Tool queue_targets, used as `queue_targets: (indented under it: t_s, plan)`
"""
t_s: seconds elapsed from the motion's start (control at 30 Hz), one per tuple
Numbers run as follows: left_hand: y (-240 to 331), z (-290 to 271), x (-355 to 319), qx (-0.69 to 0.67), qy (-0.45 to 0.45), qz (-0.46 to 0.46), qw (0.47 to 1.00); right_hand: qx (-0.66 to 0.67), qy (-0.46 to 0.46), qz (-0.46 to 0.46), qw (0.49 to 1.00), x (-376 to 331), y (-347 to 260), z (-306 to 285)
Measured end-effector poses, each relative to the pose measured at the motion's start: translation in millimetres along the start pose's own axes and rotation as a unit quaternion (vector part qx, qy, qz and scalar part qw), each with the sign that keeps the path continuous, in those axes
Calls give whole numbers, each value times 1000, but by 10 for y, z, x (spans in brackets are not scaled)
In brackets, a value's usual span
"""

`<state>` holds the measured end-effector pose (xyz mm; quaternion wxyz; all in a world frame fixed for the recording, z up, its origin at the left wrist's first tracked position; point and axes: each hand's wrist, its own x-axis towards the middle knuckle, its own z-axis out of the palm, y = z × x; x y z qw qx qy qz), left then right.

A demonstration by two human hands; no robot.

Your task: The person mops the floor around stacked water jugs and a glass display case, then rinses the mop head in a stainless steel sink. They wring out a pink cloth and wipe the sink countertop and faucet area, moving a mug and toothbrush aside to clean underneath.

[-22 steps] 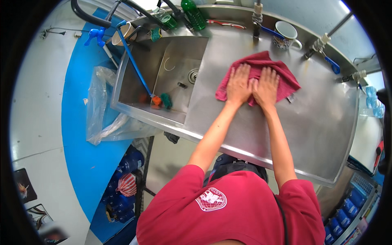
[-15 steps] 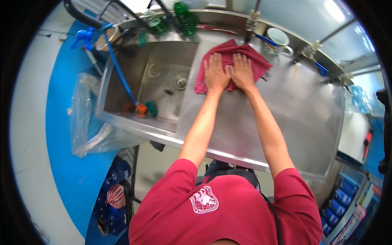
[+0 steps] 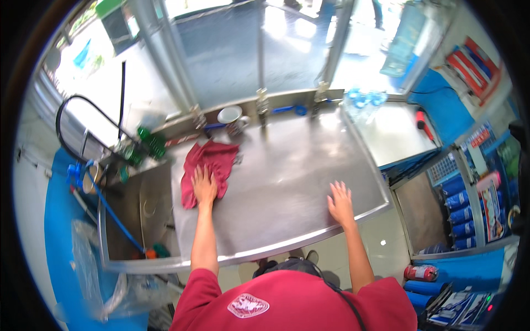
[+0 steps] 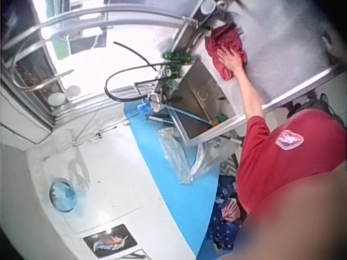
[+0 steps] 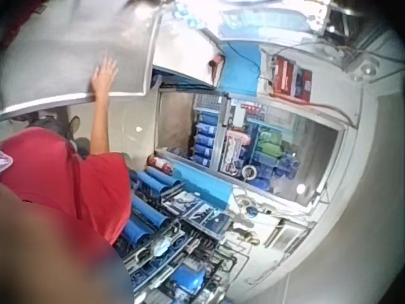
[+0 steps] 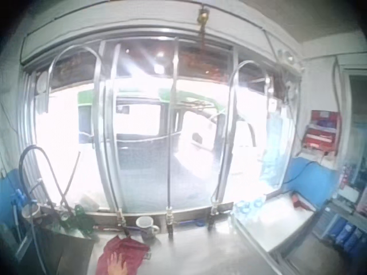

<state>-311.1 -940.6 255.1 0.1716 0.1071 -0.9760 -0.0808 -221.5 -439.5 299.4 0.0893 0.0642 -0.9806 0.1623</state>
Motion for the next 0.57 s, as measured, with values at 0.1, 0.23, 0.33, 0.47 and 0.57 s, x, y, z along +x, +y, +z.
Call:
queue_targets:
  t_s: [0.1, 0.23, 0.33, 0.47, 0.57]
  plan:
    - [472, 54, -185, -14, -23, 78, 997, -27, 16, 144, 989, -831, 864, -335]
    - [1437, 234, -461, -50, -11, 150, 987, 74, -38, 228, 970, -1192, 1419, -911]
    - [2108, 329, -686, -66, -10, 192, 979, 138, 133, 174, 966, -1100, 1430, -1956]
    - [2608, 358, -920, -93, -3, 200, 975, 156, 418, -5, 895, -1446, 1066, -3917]
    - [2688, 348, -989, -88, -15, 184, 979, 32, 405, -306, 861, -1656, 876, -4905]
